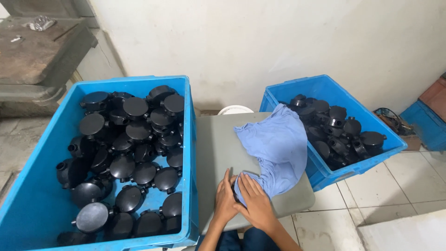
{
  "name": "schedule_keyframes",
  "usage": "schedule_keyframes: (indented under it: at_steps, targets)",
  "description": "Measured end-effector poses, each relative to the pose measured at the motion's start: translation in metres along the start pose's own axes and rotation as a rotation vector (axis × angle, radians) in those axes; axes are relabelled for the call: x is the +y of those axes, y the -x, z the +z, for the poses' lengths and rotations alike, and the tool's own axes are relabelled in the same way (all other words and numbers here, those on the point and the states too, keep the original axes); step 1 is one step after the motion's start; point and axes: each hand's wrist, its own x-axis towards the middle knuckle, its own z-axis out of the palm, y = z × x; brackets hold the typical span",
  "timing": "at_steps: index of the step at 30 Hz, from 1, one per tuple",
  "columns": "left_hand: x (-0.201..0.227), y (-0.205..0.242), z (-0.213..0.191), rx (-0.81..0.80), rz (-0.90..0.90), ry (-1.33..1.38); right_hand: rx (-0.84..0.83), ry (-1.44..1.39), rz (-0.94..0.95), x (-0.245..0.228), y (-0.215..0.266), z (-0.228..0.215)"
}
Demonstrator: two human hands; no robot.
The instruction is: The person sits on the floor between two blue crates filled with black plastic parts. They pick up a part, wipe it with a blue cloth, and place it in the second crate. This process is repeated for multiple parts.
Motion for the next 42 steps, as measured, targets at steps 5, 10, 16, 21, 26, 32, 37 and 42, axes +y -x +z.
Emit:
schedule_keyframes:
  at_steps: [5,10,16,21,26,32,37,42]
  targets:
    - [-0.001,0.001,-0.001,-0.021,-0.043,0.055,0.022,-0.021,0.064,-0.008,-0.016,0.009]
    - [-0.002,0.0,0.001,-0.082,-0.266,0.087,-0.018,-0.073,-0.1,-0.009,-0.004,-0.013]
    - [-0.008,-0.002,0.005,0.019,-0.028,0.058,-0.015,-0.162,0.138,0.008,0.002,0.004]
    - [-0.007,0.0,0.004,0.001,0.019,0.016,-0.008,-0.086,0.275,0.003,-0.013,0.016]
    - [-0.004,0.003,-0.001,-0.041,0.007,0.038,-0.014,-0.159,0.272,0.012,-0.007,0.017]
    - [0.005,0.006,-0.003,-0.076,0.04,0.019,0.052,-0.325,0.206,0.017,0.001,0.019]
    - [0.005,0.004,-0.002,-0.083,0.008,0.015,0.173,-0.398,0.162,0.018,0.003,0.025]
    - [0.01,0.001,-0.004,-0.09,0.052,-0.035,0.248,-0.558,0.103,0.02,0.006,0.027]
